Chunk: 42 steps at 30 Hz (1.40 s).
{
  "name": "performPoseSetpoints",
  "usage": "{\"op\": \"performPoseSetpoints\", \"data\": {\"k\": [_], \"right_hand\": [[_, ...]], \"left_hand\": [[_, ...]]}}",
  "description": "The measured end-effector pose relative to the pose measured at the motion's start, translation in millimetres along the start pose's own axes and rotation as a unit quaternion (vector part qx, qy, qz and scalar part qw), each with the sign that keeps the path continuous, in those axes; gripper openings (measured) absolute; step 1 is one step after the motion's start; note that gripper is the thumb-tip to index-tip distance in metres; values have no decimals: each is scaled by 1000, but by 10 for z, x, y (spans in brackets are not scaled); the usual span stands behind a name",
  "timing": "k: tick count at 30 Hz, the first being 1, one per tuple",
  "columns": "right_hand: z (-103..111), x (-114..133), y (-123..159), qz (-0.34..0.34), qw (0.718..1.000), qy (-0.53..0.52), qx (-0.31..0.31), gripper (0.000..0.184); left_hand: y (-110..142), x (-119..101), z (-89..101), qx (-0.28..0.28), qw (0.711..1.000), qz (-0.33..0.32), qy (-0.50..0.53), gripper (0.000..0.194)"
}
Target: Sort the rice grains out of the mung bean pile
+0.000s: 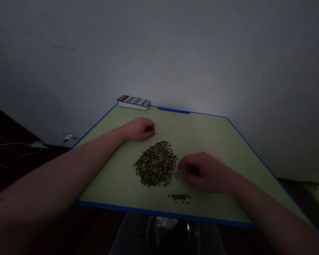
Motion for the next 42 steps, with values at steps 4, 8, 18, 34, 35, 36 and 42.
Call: {"op": "performPoseSetpoints", "data": {"k": [4, 8, 18, 34, 35, 36, 42], "right_hand": [[74, -121, 16, -48, 998, 26, -42, 27], [114, -147, 30, -61, 995, 52, -63, 27], [32, -66, -2, -45, 998, 13, -51, 28], [180, -206, 12, -74, 990, 53, -108, 25], [171, -199, 6, -76, 990, 53, -104, 26], [164, -193, -1, -79, 990, 55, -100, 26], [192, -221, -12, -106, 984, 78, -116, 27]], "left_hand": [[8, -4, 6, 2, 1000, 1, -1, 24], [13, 1, 3, 2, 1000, -5, -5, 24], [-2, 3, -2, 2, 1000, -6, 0, 25], [2, 6, -7, 4, 1000, -1, -3, 25], [2, 5, -6, 5, 1000, 1, -1, 25], [2, 3, -6, 5, 1000, 1, 0, 26], [-1, 20, -15, 6, 1000, -5, -6, 26]]}}
Point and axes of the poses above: each hand's wrist, its own y-axis away from the middle knuckle, its own z-axis out of the back of the hand, x = y × z, the point moved 4 cm from there along -y, towards the middle knuckle, and after that the axes turned 8 degrees about z, right-handed, at the moved point
